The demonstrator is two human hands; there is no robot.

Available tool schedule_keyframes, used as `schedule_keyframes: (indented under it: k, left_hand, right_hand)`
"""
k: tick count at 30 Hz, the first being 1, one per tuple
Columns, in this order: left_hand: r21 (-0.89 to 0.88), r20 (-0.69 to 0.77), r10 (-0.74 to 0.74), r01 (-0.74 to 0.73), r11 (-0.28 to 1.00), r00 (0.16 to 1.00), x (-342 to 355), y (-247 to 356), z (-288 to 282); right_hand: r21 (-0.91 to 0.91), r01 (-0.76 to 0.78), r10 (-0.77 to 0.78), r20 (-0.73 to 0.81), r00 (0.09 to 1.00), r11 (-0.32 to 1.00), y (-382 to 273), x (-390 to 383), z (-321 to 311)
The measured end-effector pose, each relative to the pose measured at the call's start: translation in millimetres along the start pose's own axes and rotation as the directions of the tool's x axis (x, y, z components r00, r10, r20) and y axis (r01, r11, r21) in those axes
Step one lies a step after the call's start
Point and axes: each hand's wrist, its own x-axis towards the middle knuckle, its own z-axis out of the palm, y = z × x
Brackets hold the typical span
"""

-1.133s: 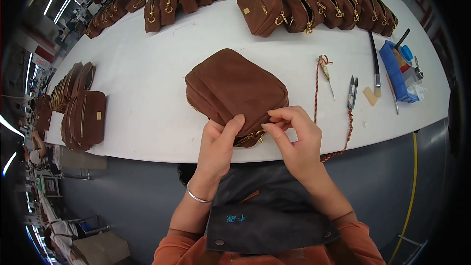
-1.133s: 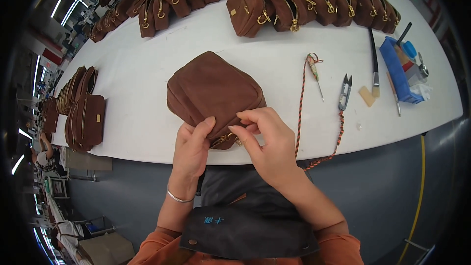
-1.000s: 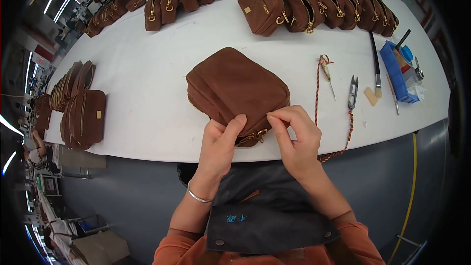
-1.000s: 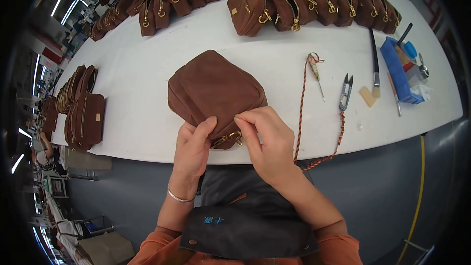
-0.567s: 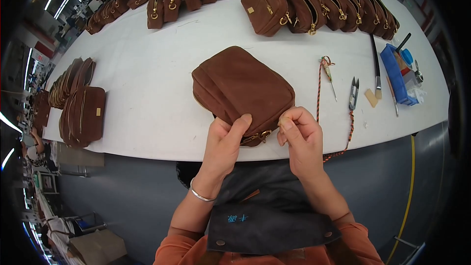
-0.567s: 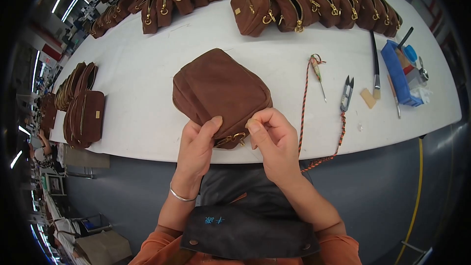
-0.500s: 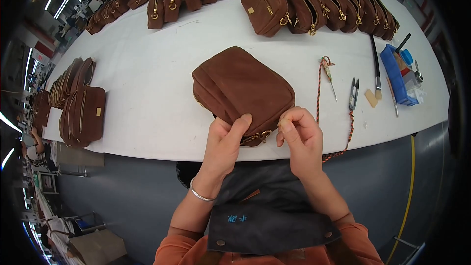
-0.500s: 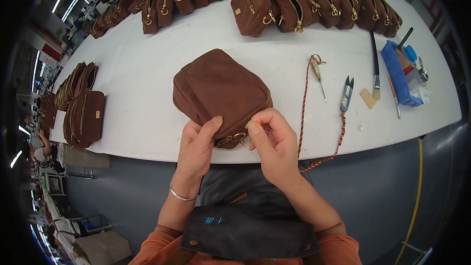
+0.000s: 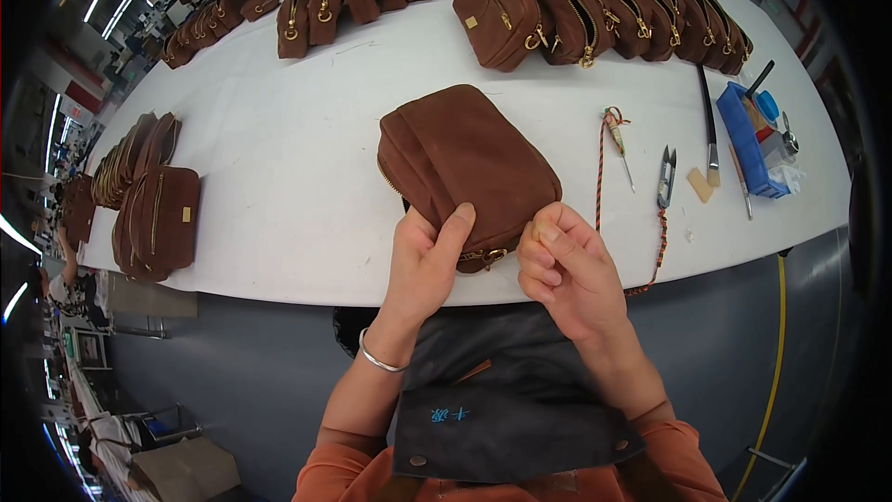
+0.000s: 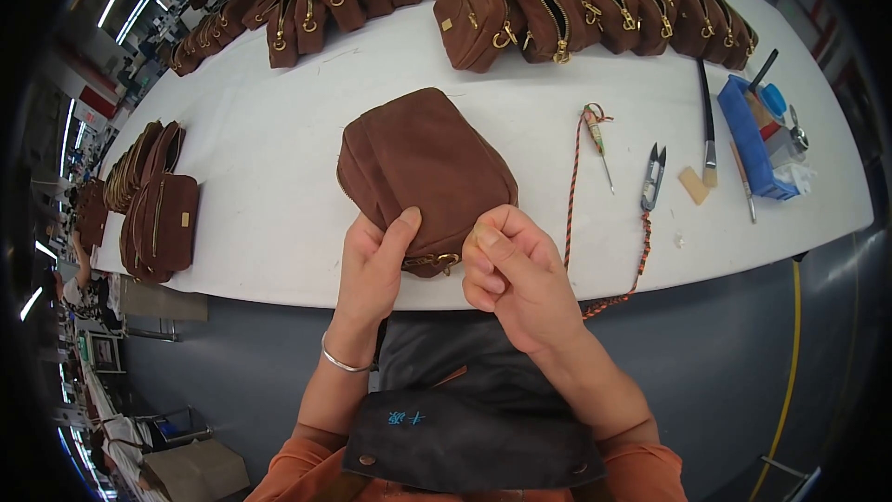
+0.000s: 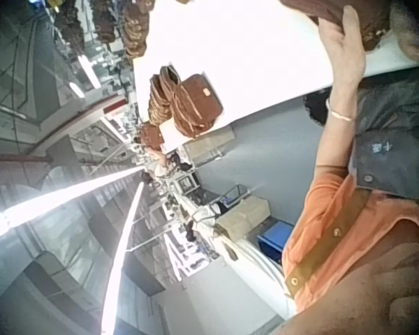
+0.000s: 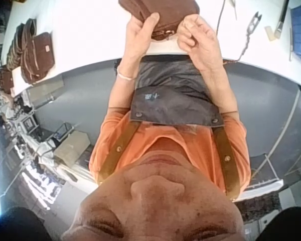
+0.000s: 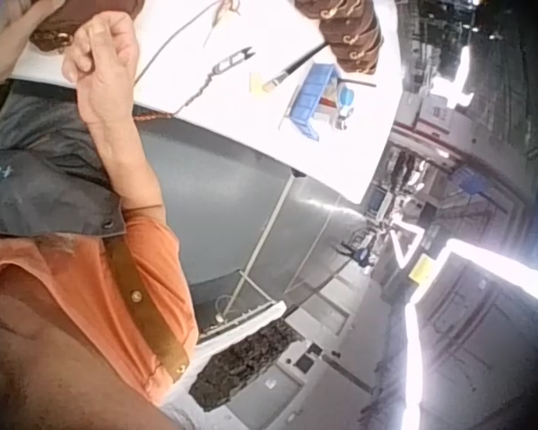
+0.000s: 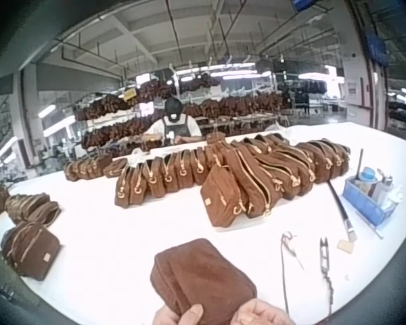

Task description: Inspecting and cleaning loose threads or artifacts from finished leather cosmetic bags using a small snip tool.

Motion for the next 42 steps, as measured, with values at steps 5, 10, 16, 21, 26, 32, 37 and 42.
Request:
schedule_keyframes:
  k: [5, 10, 16, 21, 26, 32, 37, 42]
  left_hand:
    - [0.187, -0.196, 0.073, -0.036, 0.982, 0.978, 1, -3, 2]
    - [0.777, -0.178, 0.714, -0.349, 0.524, 0.677, -22, 1, 16]
    - [0.793, 0.225, 0.624, -0.512, 0.329, 0.749, -20, -12, 24]
    - [0.798, 0.228, 0.619, -0.508, 0.323, 0.752, -17, -7, 25]
    - [0.812, 0.155, 0.541, -0.418, 0.408, 0.827, -17, -2, 21]
    - [0.783, 0.158, 0.487, -0.41, 0.468, 0.859, -16, 3, 18]
    - [0.805, 0.147, 0.426, -0.358, 0.473, 0.893, -17, 11, 20]
    - [0.829, 0.221, 0.386, -0.382, 0.41, 0.895, -11, 18, 19]
  right_hand:
    - [0.031, -0.025, 0.025, -0.009, 1.0, 0.999, 0, 0, -6]
    - [0.041, 0.006, -0.004, -0.04, 0.999, 0.999, -2, 2, -7]
    - [-0.319, 0.092, -0.08, 0.053, 0.995, 0.943, 7, 3, 3]
    - [-0.535, 0.127, -0.061, 0.138, 0.989, 0.835, -3, -13, 10]
    - [-0.959, 0.267, -0.622, 0.153, 0.768, 0.093, -49, -7, -25]
    - [-0.839, -0.323, -0.744, 0.136, 0.654, -0.437, -96, -10, -99]
    - [-0.821, -0.42, -0.718, -0.017, 0.696, -0.388, -103, -8, -106]
    - [-0.89, -0.401, -0.769, -0.099, 0.632, -0.216, -113, -3, -109]
